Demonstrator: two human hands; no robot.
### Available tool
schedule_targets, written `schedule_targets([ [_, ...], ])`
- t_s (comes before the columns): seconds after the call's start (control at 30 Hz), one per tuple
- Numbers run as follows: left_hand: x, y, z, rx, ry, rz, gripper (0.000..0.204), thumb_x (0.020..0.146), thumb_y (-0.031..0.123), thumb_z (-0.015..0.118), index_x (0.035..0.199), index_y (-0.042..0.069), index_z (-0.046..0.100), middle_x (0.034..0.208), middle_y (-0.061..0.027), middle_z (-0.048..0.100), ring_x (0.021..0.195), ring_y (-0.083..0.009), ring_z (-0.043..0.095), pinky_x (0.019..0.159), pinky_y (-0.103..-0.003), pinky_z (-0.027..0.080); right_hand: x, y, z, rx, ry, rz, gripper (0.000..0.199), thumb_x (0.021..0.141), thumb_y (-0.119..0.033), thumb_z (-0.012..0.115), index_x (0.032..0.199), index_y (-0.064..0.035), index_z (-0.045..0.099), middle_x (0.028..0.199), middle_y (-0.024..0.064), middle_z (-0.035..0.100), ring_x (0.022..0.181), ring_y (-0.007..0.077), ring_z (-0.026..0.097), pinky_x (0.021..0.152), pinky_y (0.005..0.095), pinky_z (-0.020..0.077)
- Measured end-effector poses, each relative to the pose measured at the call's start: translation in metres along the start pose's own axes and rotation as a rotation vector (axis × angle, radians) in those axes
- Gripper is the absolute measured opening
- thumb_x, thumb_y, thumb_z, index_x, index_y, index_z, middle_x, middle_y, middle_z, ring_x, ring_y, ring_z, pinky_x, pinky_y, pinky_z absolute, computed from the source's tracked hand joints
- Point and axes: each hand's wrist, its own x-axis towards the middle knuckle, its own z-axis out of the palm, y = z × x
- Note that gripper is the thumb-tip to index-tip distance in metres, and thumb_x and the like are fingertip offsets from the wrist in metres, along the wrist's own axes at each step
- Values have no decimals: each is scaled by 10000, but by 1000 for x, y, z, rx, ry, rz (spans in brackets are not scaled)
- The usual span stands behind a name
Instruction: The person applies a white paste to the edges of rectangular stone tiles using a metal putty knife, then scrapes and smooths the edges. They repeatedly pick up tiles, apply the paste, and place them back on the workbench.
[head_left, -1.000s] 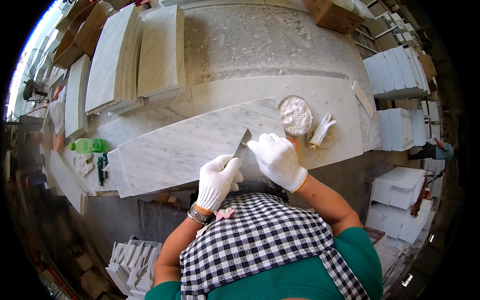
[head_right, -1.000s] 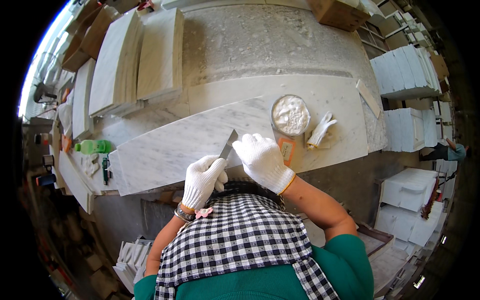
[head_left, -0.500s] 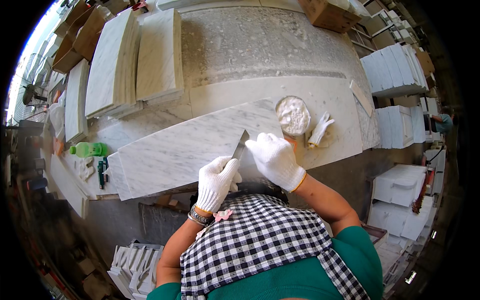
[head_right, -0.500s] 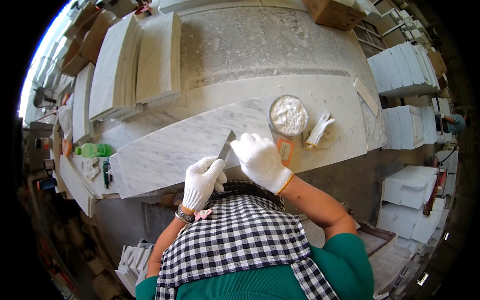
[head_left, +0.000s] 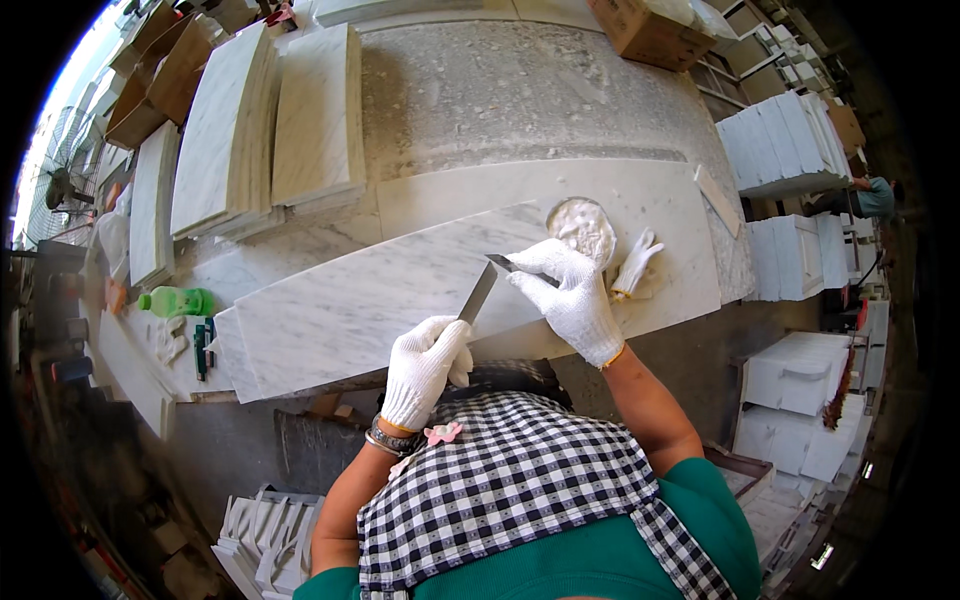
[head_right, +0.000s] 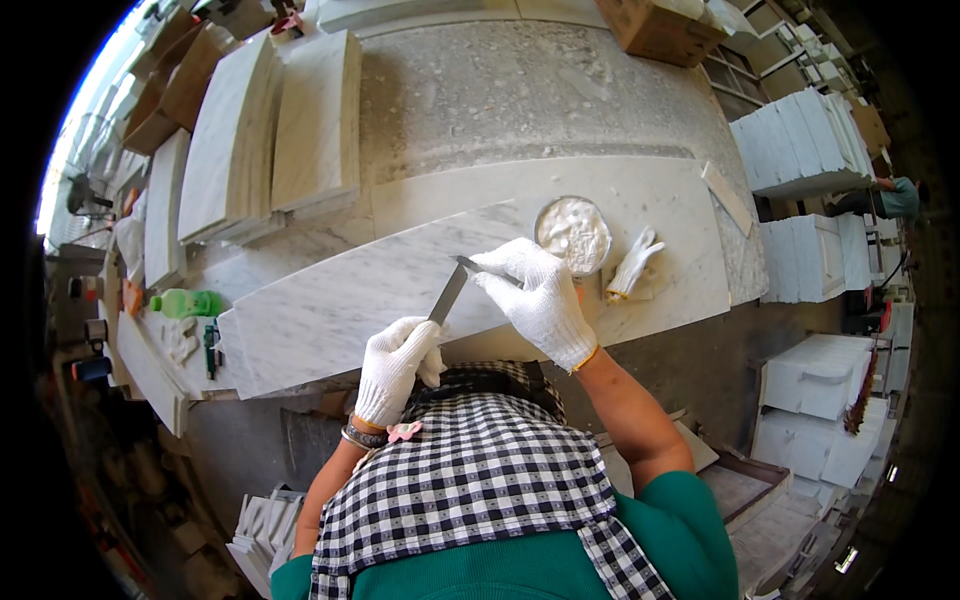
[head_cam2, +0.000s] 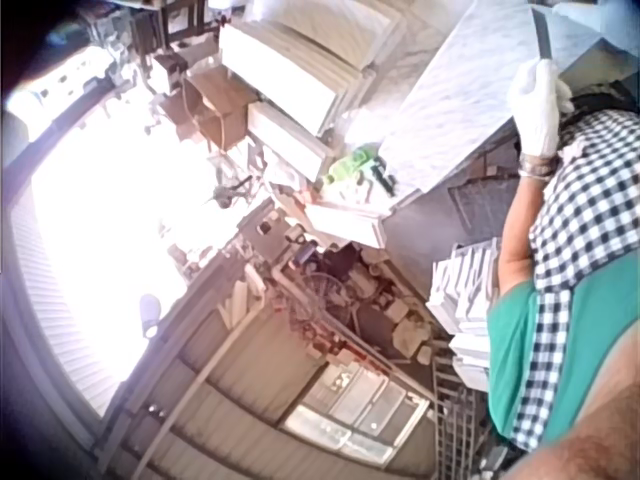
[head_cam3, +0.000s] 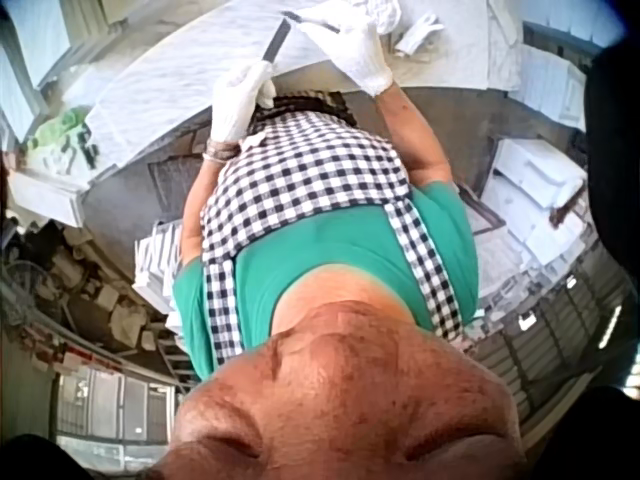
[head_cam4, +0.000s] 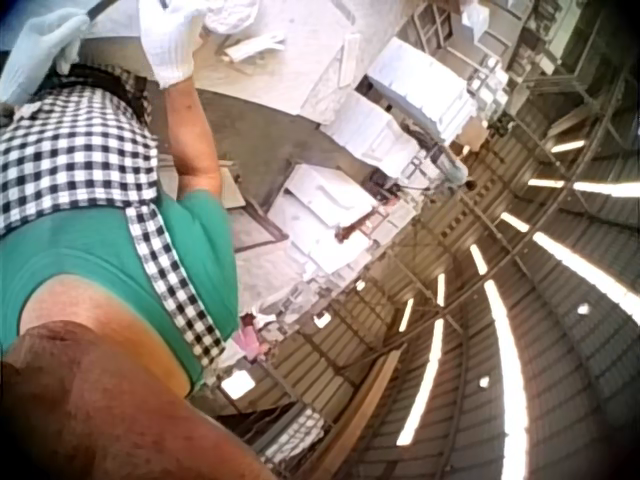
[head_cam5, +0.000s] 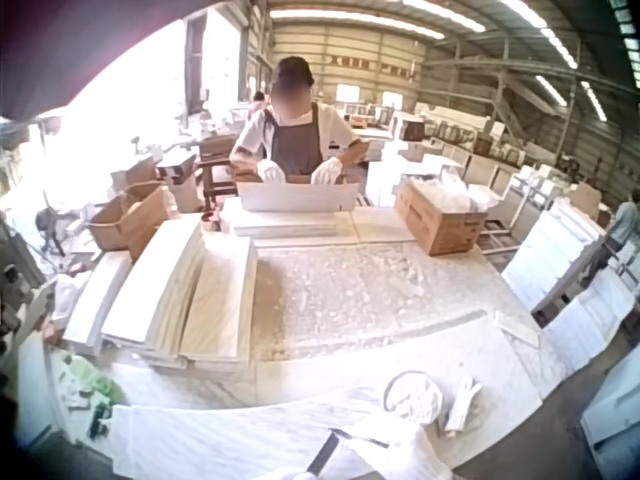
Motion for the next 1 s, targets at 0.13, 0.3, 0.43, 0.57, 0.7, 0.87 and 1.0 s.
schedule_targets([
  [0.13,-2,3,0,-57,-73,13,331,1033,244,598,1100,-63,700,652,-51,624,517,-127,578,559,-277,550,2,-13,0,508,-208,427,240,930,-83,740,1156,-1,749,1039,51,755,829,73,674,717,243,550],
  [0.3,-5,15,2,-446,-145,-293,401,1057,305,571,1158,-74,657,692,-40,608,539,-122,564,582,-318,583,-5,-16,4,520,-74,514,205,931,-66,719,1118,13,748,972,46,747,786,92,673,708,249,540],
  [0.43,-2,2,-13,-692,-438,-291,398,1057,286,575,1206,-81,618,753,-53,629,581,-135,564,607,-351,590,-6,-18,6,521,-101,535,188,922,-54,722,1094,16,757,969,35,741,802,104,669,714,261,542],
  [0.57,2,-6,-12,-539,-199,-258,355,1035,235,614,1220,-68,606,801,-78,660,596,-166,593,642,-345,585,-9,-4,7,219,39,115,208,880,-30,749,1085,-42,779,907,43,717,843,131,687,735,272,542],
  [0.7,-2,7,-5,-385,-44,-254,335,1017,214,643,1211,-57,611,837,-100,690,612,-189,647,659,-319,582,-7,-1,2,-111,-2,-80,203,824,-25,771,1024,-57,776,901,65,685,832,205,676,711,313,532],
  [0.87,0,7,-2,-286,-31,-236,317,1014,209,644,1194,-52,625,859,-112,701,625,-192,669,661,-322,592,-4,3,9,-426,-24,-394,230,782,-59,760,1011,-76,740,810,67,614,752,251,625,642,372,506],
  [1.0,2,0,-3,-276,-1,-198,278,1011,202,640,1128,-49,651,830,-102,694,596,-168,654,630,-313,592,-18,-2,16,-401,-167,-459,221,793,-70,731,1014,-80,726,756,60,572,694,253,597,604,382,475],
])
